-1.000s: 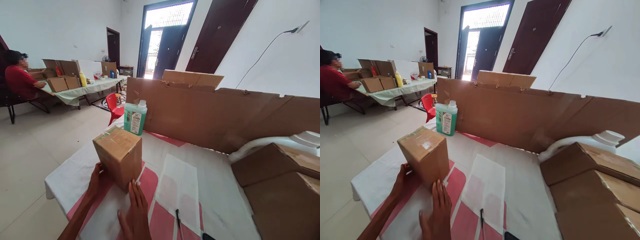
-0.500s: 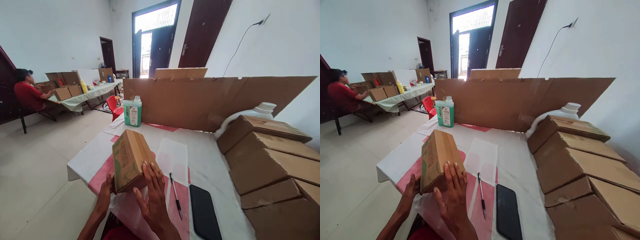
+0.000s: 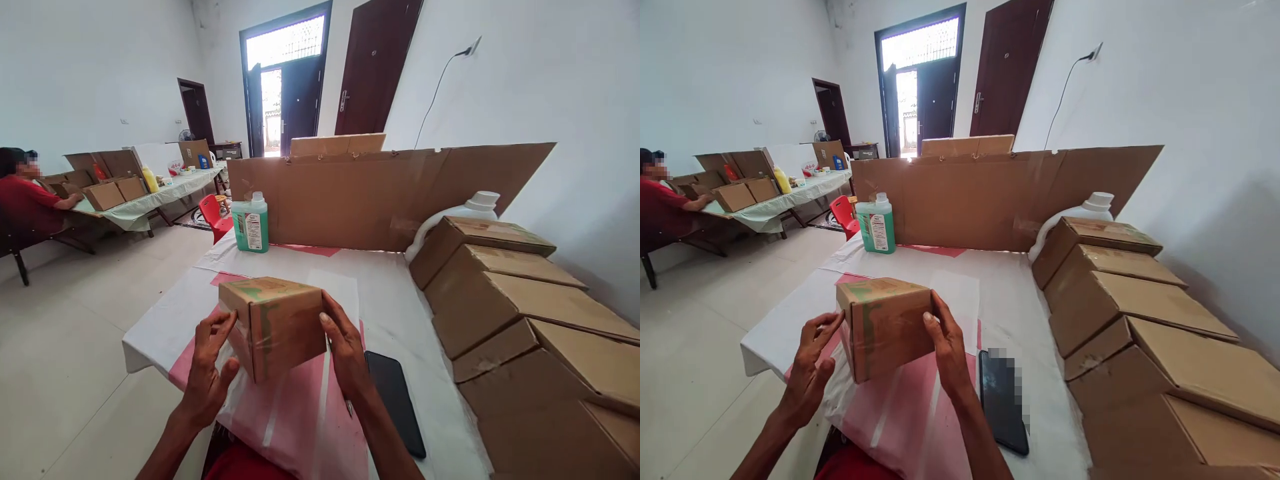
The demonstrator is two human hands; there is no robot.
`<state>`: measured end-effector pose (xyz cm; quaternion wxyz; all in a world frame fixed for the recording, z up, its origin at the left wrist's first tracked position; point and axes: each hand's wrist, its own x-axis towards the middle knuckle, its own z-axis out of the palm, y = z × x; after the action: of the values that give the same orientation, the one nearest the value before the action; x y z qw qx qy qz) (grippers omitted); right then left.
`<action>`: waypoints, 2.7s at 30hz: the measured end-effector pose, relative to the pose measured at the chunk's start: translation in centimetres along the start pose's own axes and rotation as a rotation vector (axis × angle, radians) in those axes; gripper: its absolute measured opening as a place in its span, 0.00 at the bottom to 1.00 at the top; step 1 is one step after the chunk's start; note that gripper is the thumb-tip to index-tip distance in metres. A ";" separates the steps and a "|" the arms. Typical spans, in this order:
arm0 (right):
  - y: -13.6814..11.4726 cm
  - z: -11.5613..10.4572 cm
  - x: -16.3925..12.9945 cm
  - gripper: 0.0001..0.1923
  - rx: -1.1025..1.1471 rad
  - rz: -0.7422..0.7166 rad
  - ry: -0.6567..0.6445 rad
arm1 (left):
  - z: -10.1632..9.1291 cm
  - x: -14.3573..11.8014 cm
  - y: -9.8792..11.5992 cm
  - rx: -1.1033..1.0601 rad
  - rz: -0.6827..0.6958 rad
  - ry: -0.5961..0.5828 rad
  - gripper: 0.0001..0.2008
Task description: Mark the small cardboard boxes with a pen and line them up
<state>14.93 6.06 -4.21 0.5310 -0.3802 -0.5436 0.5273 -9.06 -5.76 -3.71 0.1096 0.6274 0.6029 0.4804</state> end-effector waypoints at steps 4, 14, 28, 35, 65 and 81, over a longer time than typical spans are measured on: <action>0.7 -0.5 4.1 0.35 0.270 0.065 -0.064 | 1.5 4.4 -2.1 -0.008 0.124 -0.094 0.44; 5.5 5.6 10.1 0.42 0.348 0.121 -0.248 | 3.9 14.2 -7.4 0.033 0.051 0.025 0.42; -1.8 -0.6 -3.4 0.26 -0.320 0.131 -0.035 | -1.7 4.8 3.7 0.211 -0.103 -0.249 0.43; 0.5 -0.5 -11.0 0.30 -0.280 0.207 -0.032 | -2.3 1.1 1.5 0.104 -0.183 -0.332 0.31; -5.3 -3.9 -7.0 0.12 0.129 -0.166 0.559 | 1.6 1.5 4.3 -0.435 -0.161 -0.339 0.28; -5.8 4.5 -7.5 0.02 -0.034 -0.213 0.070 | 2.0 2.3 6.3 -0.371 -0.068 -0.350 0.27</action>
<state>12.52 -2.86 0.71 0.5960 -0.3477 -0.5709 0.4449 -3.90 -4.49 0.86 0.3416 0.6494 0.4971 0.4631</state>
